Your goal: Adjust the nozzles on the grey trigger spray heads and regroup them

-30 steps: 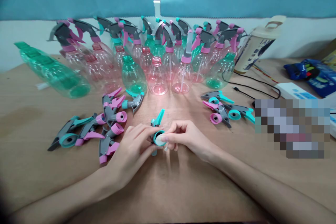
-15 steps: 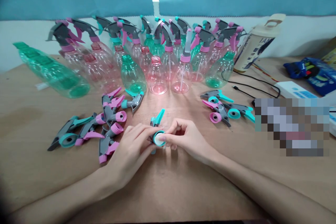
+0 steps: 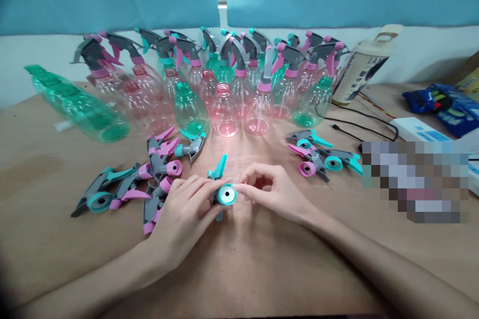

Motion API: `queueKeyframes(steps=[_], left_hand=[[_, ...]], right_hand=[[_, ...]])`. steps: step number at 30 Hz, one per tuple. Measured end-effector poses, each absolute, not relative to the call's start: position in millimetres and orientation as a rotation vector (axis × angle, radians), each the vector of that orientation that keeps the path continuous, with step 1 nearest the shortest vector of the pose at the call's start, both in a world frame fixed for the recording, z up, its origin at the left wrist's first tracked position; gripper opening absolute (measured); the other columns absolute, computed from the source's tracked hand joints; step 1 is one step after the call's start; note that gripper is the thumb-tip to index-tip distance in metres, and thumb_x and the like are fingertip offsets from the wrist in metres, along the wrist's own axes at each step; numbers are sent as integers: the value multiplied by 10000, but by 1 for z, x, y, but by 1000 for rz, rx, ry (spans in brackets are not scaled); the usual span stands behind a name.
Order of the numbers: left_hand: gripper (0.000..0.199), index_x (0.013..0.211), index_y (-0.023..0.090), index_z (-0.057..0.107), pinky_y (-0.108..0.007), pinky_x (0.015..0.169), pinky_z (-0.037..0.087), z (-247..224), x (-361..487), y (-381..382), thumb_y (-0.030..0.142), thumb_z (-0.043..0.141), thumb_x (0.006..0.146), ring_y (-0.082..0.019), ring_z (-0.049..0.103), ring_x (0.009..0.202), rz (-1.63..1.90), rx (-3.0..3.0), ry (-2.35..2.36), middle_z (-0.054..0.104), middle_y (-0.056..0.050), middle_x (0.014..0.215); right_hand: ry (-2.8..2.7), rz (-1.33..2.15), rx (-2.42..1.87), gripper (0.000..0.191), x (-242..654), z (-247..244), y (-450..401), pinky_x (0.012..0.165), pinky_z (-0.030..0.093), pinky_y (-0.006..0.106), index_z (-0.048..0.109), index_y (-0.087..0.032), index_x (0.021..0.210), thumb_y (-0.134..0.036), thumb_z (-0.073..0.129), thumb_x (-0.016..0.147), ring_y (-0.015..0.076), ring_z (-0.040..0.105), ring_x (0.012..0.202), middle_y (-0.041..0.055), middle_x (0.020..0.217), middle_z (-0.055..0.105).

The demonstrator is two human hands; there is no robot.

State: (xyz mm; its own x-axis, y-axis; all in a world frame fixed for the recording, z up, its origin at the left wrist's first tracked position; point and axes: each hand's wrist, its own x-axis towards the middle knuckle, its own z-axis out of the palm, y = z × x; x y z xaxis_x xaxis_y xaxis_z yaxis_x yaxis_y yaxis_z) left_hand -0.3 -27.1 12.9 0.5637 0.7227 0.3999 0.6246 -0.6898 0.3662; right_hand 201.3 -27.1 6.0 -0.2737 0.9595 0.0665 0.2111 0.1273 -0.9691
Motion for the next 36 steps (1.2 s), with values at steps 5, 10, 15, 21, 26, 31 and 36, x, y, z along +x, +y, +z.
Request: queueKeyframes(steps=[5, 10, 15, 21, 26, 31, 36], left_hand=[[210, 1103, 203, 595, -328, 695, 317, 10, -1, -26, 249, 570, 900, -181, 587, 881, 765, 2685, 1130, 694, -1, 972], [225, 1121, 204, 593, -325, 694, 326, 9, -2, -25, 244, 569, 900, -181, 584, 887, 748, 2705, 1144, 694, -9, 977], [222, 1123, 218, 600, -324, 694, 319, 8, -4, -24, 263, 556, 909, -174, 587, 878, 820, 2703, 1100, 693, -10, 981], [249, 1162, 231, 596, -322, 681, 325, 9, -5, -21, 276, 513, 932, -175, 581, 853, 922, 2693, 1045, 679, -31, 952], [277, 1196, 266, 581, -321, 699, 326, 7, -5, -20, 267, 529, 924, -166, 566, 826, 905, 2699, 1003, 669, -23, 938], [324, 1233, 260, 551, -321, 707, 321, 2, -4, -20, 278, 555, 909, -169, 559, 843, 833, 2683, 977, 665, -23, 962], [362, 1253, 248, 534, -327, 719, 311, 4, -5, -19, 231, 577, 894, -179, 553, 872, 822, 2700, 981, 656, -23, 972]], right_hand=[[-2000, 822, -1063, 44, 201, -7, -29, 487, 408, 215, 599, -193, 855, -207, 581, 817, 96, 500, 527, -14, 641, 584], [-2088, 654, -1045, 71, 200, -11, -30, 468, 385, 205, 586, -194, 874, -187, 570, 806, 83, 482, 486, -29, 614, 578], [-2063, 670, -1045, 114, 199, -8, -31, 446, 387, 199, 579, -194, 903, -172, 579, 791, 78, 477, 462, -43, 588, 559], [-2024, 565, -1073, 149, 197, -6, -36, 447, 424, 205, 572, -198, 940, -205, 598, 793, 90, 517, 447, -50, 555, 577], [-2119, 271, -991, 179, 199, -7, -38, 487, 448, 228, 582, -217, 991, -197, 579, 813, 104, 564, 471, -46, 570, 601], [-2123, 212, -948, 151, 197, -8, -39, 479, 441, 225, 583, -207, 968, -188, 593, 818, 99, 556, 468, -51, 550, 586], [-2109, 209, -982, 151, 195, -5, -38, 483, 439, 213, 586, -196, 980, -195, 581, 829, 85, 536, 437, -58, 535, 568]])
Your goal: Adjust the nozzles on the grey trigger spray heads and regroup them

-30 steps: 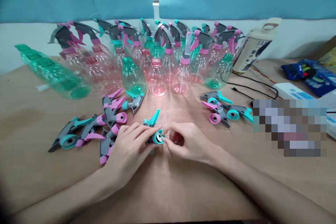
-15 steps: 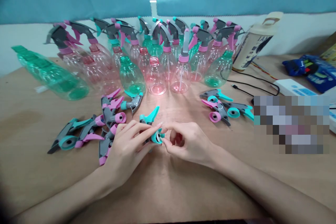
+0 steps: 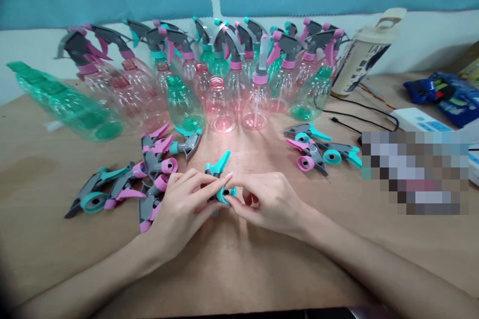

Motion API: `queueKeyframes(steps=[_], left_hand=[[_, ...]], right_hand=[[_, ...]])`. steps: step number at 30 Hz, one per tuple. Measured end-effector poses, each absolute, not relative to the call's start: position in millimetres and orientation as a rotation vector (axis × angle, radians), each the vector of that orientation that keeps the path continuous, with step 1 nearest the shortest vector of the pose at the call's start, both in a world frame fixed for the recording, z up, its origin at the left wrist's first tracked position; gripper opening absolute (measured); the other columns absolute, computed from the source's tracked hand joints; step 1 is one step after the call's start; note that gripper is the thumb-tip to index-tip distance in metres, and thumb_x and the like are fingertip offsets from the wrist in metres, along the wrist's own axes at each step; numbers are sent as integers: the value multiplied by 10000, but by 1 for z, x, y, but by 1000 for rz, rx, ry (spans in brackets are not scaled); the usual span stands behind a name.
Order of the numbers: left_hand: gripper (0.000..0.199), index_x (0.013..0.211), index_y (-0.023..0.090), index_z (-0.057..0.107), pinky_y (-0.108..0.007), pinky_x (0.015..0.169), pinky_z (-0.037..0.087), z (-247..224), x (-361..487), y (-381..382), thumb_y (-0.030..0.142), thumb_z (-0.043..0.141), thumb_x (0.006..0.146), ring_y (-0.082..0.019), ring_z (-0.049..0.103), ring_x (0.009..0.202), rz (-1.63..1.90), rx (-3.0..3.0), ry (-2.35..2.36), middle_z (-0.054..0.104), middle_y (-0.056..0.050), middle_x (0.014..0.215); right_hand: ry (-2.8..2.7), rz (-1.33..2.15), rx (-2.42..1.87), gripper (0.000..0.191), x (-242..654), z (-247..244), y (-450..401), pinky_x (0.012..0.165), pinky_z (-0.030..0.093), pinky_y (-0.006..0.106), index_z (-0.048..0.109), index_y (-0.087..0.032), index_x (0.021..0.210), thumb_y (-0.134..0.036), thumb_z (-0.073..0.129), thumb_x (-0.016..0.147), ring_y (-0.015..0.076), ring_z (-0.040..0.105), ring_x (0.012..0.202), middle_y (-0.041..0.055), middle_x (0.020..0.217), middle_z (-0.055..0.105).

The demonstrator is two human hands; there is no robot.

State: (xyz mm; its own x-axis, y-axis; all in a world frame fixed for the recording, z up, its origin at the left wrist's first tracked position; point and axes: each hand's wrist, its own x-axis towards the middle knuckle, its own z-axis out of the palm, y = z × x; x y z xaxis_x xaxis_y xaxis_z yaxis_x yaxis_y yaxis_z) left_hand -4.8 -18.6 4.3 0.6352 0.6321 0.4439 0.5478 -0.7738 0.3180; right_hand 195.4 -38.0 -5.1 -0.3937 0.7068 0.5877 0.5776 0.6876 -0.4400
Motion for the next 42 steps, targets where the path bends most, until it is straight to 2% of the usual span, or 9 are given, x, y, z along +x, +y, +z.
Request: queueKeyframes(steps=[13, 18, 23, 29, 35, 39, 42], left_hand=[[277, 1197, 228, 575, -320, 680, 314, 10, -5, -16, 208, 512, 927, -179, 553, 868, 892, 2725, 990, 663, -33, 965], [317, 1205, 221, 577, -327, 710, 327, 6, -5, -19, 184, 575, 889, -187, 550, 889, 877, 2634, 982, 655, -33, 993], [391, 1280, 243, 507, -333, 752, 363, 7, -5, -20, 199, 566, 896, -189, 551, 941, 757, 2549, 952, 642, -33, 1065], [344, 1272, 221, 508, -347, 790, 391, 11, -4, -21, 228, 510, 927, -195, 553, 949, 790, 2561, 940, 657, -44, 1054], [344, 1225, 218, 545, -350, 815, 421, 13, -3, -21, 240, 583, 884, -200, 554, 944, 877, 2545, 952, 661, -41, 1028], [376, 1218, 201, 539, -320, 816, 453, 10, -2, -21, 147, 611, 854, -184, 544, 947, 926, 2464, 868, 648, -38, 1030], [382, 1186, 192, 546, -301, 794, 468, 8, -1, -21, 103, 635, 825, -175, 544, 918, 955, 2434, 835, 651, -27, 988]], right_hand=[[-2099, 237, -1006, 101, 198, -1, -35, 463, 399, 187, 630, -182, 901, -187, 595, 806, 67, 480, 406, -73, 491, 538], [-2034, 196, -945, 87, 195, -6, -37, 472, 418, 169, 639, -160, 888, -163, 613, 806, 63, 502, 421, -67, 505, 559], [-1992, 184, -909, 111, 190, -6, -41, 483, 432, 159, 650, -156, 910, -118, 593, 823, 55, 515, 426, -49, 558, 621], [-1963, 167, -973, 95, 189, -1, -43, 451, 416, 159, 652, -157, 902, -152, 584, 836, 51, 487, 387, -62, 510, 593], [-1943, 103, -951, 124, 193, -4, -41, 473, 425, 162, 625, -160, 918, -109, 566, 822, 48, 496, 384, -69, 511, 594], [-1973, 190, -907, 114, 195, -6, -41, 463, 427, 162, 601, -170, 940, -154, 586, 828, 62, 541, 425, -69, 524, 580], [-2024, 255, -884, 188, 193, -9, -43, 496, 460, 173, 571, -178, 970, -238, 649, 809, 80, 592, 503, -35, 637, 629]])
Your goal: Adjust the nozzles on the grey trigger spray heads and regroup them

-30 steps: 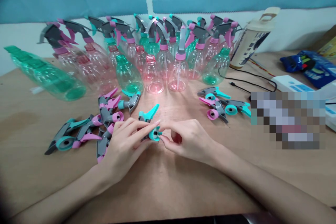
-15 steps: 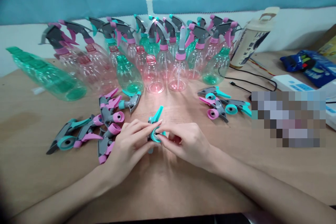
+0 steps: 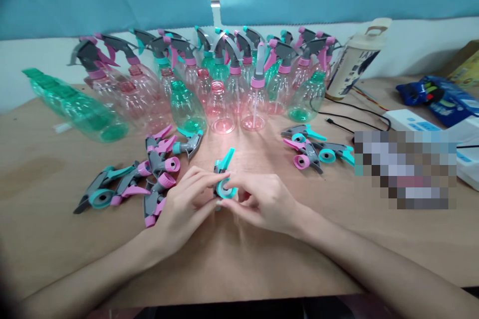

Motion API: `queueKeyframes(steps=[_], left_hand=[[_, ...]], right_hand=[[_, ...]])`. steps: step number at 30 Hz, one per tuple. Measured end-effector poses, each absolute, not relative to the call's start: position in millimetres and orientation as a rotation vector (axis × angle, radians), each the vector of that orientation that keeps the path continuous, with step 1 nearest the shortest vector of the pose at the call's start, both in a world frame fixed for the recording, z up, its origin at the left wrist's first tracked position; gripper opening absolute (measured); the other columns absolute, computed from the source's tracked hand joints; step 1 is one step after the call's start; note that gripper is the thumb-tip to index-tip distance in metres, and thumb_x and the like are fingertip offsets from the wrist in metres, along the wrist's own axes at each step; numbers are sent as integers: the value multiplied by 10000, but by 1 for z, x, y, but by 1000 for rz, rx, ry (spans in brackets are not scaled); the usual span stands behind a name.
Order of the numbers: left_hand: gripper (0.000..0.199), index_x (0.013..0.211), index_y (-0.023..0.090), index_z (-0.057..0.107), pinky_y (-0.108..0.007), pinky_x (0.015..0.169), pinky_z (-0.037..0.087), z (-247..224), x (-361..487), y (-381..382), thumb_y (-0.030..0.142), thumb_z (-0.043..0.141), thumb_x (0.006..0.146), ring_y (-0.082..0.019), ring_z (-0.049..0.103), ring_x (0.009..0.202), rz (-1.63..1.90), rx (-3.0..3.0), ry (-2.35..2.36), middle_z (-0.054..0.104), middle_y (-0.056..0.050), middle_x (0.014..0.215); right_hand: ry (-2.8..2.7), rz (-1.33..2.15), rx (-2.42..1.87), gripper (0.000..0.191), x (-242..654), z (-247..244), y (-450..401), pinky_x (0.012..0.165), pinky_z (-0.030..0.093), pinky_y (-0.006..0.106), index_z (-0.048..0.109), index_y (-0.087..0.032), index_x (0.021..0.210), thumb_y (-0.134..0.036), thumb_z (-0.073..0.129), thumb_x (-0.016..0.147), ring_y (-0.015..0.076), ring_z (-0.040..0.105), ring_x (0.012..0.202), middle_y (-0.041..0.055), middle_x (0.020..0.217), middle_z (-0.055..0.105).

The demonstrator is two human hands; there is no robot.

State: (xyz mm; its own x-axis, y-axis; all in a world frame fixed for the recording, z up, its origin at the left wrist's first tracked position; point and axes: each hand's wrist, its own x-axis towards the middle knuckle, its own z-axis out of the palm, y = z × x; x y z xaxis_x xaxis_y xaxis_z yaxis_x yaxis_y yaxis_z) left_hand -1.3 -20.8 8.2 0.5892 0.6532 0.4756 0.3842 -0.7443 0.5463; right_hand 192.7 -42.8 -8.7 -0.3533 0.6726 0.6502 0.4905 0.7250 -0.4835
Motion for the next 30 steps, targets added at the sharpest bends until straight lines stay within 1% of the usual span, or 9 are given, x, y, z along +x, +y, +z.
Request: queueKeyframes(steps=[5, 7, 10, 14, 17, 22, 24, 27, 30], left_hand=[[334, 1124, 214, 573, -303, 725, 482, 12, 0, -21, 180, 673, 807, -180, 555, 819, 950, 2392, 927, 643, -12, 870], [346, 1123, 221, 571, -291, 706, 480, 12, 1, -22, 187, 684, 797, -177, 556, 809, 944, 2377, 928, 630, -10, 851], [333, 1099, 211, 549, -273, 692, 479, 8, 1, -22, 209, 687, 796, -167, 566, 809, 1000, 2369, 859, 623, -21, 902], [268, 1058, 196, 506, -263, 674, 484, 4, 1, -23, 235, 640, 829, -157, 590, 808, 1053, 2390, 791, 628, -40, 975], [268, 1061, 194, 507, -260, 670, 486, 7, 2, -23, 208, 635, 826, -155, 590, 809, 1016, 2442, 801, 640, -33, 957], [452, 1157, 181, 504, -312, 763, 490, 16, 0, -24, 339, 700, 782, -191, 562, 918, 948, 2573, 767, 653, -54, 1021], [392, 1123, 168, 533, -344, 817, 480, 21, -5, -26, 365, 665, 811, -201, 559, 945, 960, 2633, 776, 656, -65, 1030], [214, 1014, 170, 589, -380, 882, 455, 27, -21, -29, 317, 611, 860, -208, 559, 977, 942, 2704, 858, 650, -66, 1029], [139, 980, 185, 608, -404, 926, 429, 33, -48, -33, 271, 594, 873, -215, 553, 1000, 890, 2744, 1052, 637, -58, 1041]], right_hand=[[-1953, 466, -957, 489, 189, -13, -47, 473, 479, 173, 440, -198, 1160, -322, 708, 770, 69, 571, 490, -11, 780, 638], [-1929, 572, -971, 558, 188, -14, -47, 460, 478, 169, 390, -210, 1204, -341, 711, 767, 70, 575, 507, 3, 836, 636], [-1917, 677, -972, 539, 188, -15, -48, 445, 467, 159, 387, -229, 1193, -345, 705, 774, 70, 571, 521, 2, 850, 631], [-1898, 730, -996, 410, 186, -16, -50, 471, 482, 174, 429, -230, 1137, -334, 659, 815, 100, 597, 592, 8, 832, 629], [-1897, 739, -1029, 334, 185, -12, -50, 475, 480, 182, 470, -211, 1116, -328, 620, 842, 99, 592, 567, 3, 796, 628], [-1976, 482, -1102, 293, 196, 2, -51, 522, 476, 212, 568, -189, 1094, -324, 614, 838, 104, 587, 551, 3, 777, 652], [-2023, 327, -1158, 275, 208, 7, -55, 532, 468, 232, 585, -187, 1074, -335, 604, 842, 117, 585, 572, 22, 812, 656], [-2072, 17, -1232, 237, 237, 14, -69, 589, 470, 286, 607, -211, 1015, -362, 609, 833, 160, 575, 646, 47, 840, 641], [-2086, -214, -1336, 238, 274, 23, -86, 670, 471, 350, 614, -231, 979, -413, 599, 827, 216, 572, 742, 67, 841, 614]])
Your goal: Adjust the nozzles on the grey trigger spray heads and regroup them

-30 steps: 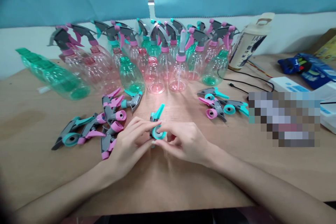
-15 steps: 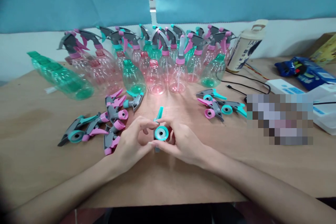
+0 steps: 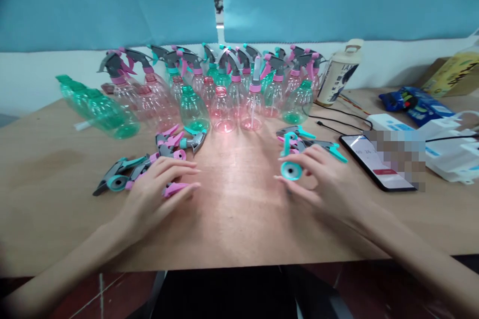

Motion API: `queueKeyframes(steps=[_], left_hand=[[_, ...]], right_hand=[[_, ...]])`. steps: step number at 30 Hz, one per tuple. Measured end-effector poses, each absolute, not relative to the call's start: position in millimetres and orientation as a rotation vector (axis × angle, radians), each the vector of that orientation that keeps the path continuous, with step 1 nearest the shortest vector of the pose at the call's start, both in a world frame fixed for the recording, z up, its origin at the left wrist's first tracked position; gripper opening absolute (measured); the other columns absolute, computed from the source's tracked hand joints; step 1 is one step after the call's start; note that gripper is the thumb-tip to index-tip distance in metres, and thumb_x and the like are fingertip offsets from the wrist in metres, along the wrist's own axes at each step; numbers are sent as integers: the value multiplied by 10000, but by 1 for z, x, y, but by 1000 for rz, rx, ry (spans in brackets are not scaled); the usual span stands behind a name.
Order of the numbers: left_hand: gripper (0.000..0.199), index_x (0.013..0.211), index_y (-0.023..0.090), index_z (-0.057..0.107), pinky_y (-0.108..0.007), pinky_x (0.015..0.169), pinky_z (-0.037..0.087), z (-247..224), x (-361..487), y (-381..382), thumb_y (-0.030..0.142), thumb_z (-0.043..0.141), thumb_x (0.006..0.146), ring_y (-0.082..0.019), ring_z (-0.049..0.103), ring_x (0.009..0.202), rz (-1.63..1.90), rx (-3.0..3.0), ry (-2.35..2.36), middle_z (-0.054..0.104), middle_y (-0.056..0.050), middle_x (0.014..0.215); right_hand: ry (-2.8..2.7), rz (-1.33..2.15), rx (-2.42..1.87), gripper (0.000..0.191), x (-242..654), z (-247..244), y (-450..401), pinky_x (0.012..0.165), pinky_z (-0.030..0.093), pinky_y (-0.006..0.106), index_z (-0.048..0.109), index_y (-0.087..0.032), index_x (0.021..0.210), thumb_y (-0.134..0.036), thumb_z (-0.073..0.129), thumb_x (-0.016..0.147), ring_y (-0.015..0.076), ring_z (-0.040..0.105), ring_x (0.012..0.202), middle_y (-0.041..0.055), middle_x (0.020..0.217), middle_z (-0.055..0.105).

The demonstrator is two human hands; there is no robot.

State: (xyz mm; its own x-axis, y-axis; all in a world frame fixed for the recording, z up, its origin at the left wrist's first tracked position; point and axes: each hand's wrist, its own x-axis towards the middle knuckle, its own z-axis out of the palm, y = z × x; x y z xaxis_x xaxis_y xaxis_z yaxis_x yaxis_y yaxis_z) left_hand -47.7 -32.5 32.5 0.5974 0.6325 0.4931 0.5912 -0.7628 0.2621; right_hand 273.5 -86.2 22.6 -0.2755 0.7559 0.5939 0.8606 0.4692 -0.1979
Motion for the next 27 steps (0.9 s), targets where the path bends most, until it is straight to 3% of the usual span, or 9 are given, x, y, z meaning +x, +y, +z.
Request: queueKeyframes(steps=[3, 6, 10, 14, 19, 23, 27], left_hand=[[106, 946, 199, 622, -414, 900, 430, 35, -75, -36, 254, 545, 899, -222, 563, 956, 949, 2772, 1249, 626, -46, 1022], [158, 963, 212, 626, -407, 835, 451, 34, -94, -41, 264, 484, 920, -257, 544, 966, 941, 2775, 1414, 615, -52, 1017], [183, 972, 221, 610, -441, 860, 446, 30, -99, -47, 331, 477, 910, -287, 538, 989, 869, 2822, 1516, 598, -71, 1017], [273, 976, 175, 608, -480, 864, 438, 28, -95, -52, 386, 452, 901, -317, 536, 966, 689, 2795, 1721, 598, -119, 1001], [321, 979, 159, 626, -443, 774, 438, 23, -90, -51, 424, 473, 881, -321, 534, 897, 551, 2673, 1953, 591, -143, 949], [372, 1023, 156, 644, -433, 795, 403, 21, -84, -41, 465, 508, 865, -324, 510, 923, 607, 2711, 2011, 583, -147, 975], [380, 885, 154, 677, -433, 732, 377, 27, -73, -31, 487, 495, 871, -337, 495, 897, 399, 2844, 2025, 594, -164, 944]], right_hand=[[-2081, -451, -1541, 344, 311, 26, -97, 630, 455, 373, 619, -214, 904, -538, 531, 827, 241, 540, 729, 85, 795, 565], [-2122, -637, -1704, 522, 338, 17, -96, 703, 463, 447, 622, -183, 794, -667, 428, 813, 302, 530, 811, 126, 800, 518], [-2149, -577, -1706, 454, 344, -9, -78, 783, 465, 479, 620, -191, 787, -625, 491, 813, 344, 532, 936, 174, 958, 552], [-2019, -467, -1711, 397, 332, -27, -58, 840, 465, 518, 604, -188, 937, -561, 510, 837, 380, 514, 1067, 192, 1114, 538], [-2013, -501, -1697, 635, 315, -33, -44, 944, 373, 601, 399, -112, 1326, -545, 471, 867, 461, 353, 1266, 284, 1369, 371], [-2054, -499, -1770, 678, 303, -33, -38, 952, 339, 636, 404, -126, 1356, -583, 452, 858, 475, 327, 1287, 260, 1440, 317], [-2118, -554, -1868, 505, 297, -34, -29, 945, 236, 720, 482, -193, 1314, -484, 329, 931, 433, 404, 1250, 204, 1419, 394]])
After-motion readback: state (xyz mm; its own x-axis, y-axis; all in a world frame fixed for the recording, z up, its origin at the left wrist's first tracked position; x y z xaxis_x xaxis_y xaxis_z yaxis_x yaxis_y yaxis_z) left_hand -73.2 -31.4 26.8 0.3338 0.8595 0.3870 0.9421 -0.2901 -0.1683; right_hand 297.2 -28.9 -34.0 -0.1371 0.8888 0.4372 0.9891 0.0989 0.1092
